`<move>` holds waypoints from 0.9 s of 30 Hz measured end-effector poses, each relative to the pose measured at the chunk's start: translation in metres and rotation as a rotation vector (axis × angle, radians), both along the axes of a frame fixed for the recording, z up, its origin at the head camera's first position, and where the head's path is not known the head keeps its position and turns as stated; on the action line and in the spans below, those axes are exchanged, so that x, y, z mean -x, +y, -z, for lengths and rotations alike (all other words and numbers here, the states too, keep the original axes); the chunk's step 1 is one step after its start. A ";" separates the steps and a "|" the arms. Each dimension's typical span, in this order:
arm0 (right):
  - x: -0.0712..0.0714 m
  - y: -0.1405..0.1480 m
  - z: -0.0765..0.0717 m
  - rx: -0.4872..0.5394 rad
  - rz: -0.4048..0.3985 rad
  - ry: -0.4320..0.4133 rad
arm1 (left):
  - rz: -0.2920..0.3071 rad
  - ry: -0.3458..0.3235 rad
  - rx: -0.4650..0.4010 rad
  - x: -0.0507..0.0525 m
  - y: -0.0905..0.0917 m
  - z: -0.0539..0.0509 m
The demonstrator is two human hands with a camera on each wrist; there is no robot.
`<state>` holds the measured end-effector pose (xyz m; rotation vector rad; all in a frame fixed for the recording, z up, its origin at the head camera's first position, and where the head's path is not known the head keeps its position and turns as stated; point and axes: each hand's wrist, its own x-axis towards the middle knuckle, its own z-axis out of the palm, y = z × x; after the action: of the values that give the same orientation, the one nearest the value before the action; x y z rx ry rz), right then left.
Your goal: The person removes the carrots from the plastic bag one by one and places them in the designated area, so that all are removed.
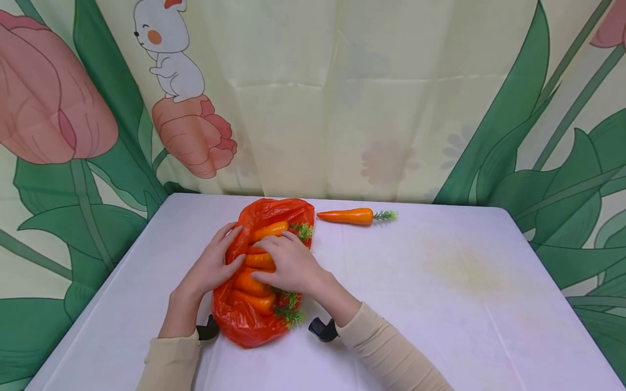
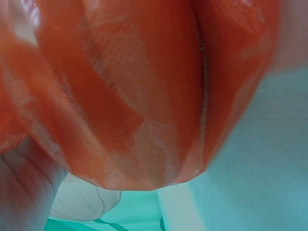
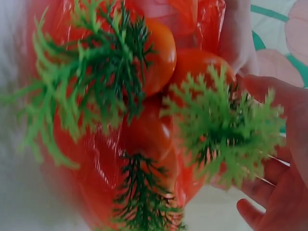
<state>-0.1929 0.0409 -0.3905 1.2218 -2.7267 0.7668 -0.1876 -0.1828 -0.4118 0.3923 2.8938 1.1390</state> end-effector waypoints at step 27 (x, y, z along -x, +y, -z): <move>-0.015 -0.016 0.011 -0.134 -0.048 -0.085 | -0.003 0.022 -0.003 -0.001 -0.001 -0.001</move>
<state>-0.1779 0.0244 -0.4018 1.3139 -2.8688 0.6646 -0.1871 -0.1835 -0.4108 0.4029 2.9123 1.1470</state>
